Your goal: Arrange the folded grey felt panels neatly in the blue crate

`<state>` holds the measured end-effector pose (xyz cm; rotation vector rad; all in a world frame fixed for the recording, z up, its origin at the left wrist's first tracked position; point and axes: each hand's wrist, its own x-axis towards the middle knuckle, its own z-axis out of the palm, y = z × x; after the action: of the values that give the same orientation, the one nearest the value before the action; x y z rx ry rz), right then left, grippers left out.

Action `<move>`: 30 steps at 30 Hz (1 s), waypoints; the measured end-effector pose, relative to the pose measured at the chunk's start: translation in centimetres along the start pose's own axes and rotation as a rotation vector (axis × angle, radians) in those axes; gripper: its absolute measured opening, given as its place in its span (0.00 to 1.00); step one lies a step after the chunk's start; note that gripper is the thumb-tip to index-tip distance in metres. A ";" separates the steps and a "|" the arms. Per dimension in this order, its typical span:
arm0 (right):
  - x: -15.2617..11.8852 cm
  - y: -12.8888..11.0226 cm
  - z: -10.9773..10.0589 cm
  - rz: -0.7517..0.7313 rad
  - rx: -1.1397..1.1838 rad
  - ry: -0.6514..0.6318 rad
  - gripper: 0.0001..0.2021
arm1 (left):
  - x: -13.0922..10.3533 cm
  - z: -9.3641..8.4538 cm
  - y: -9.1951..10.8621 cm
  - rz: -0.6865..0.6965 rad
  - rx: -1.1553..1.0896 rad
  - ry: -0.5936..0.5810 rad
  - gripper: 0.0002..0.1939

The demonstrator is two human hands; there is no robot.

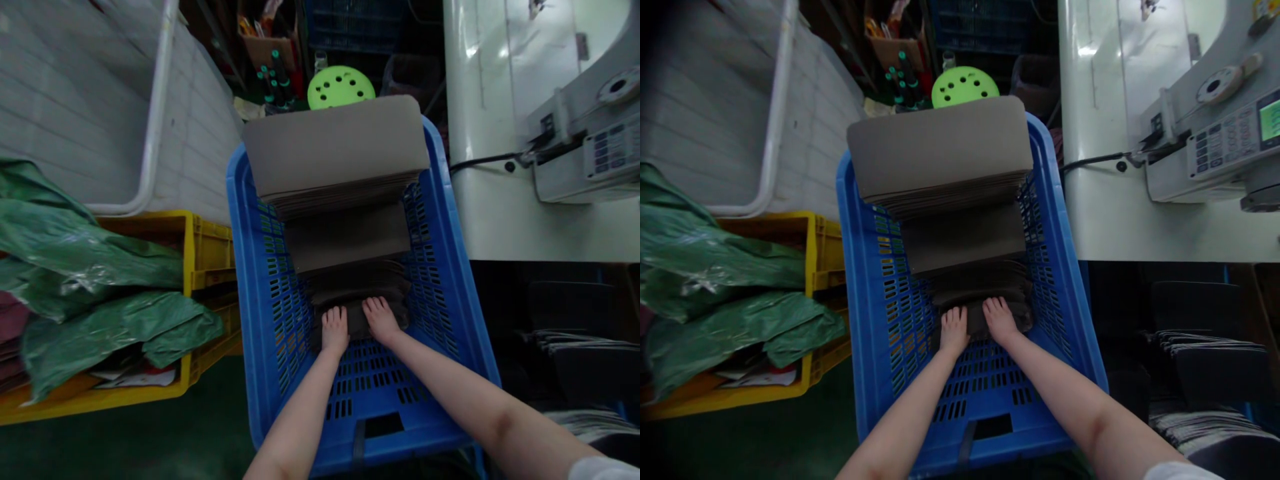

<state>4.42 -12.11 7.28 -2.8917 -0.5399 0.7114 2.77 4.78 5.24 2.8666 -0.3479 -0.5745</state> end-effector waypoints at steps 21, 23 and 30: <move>-10.0 -1.0 -22.6 -0.158 -0.083 -0.029 0.26 | -16.3 -18.5 0.6 -0.469 -0.565 0.403 0.30; -11.4 -1.8 -26.8 -0.170 -0.114 -0.005 0.26 | -19.2 -18.9 0.7 -0.764 -1.079 0.231 0.32; -14.3 -5.8 -35.6 -0.402 -0.264 0.078 0.29 | -16.8 -22.9 -0.1 -0.283 -2.293 -0.236 0.44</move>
<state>7.45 -12.91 45.99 -2.8770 -1.2407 0.4959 -3.11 12.68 31.90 0.6071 0.4751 -0.5936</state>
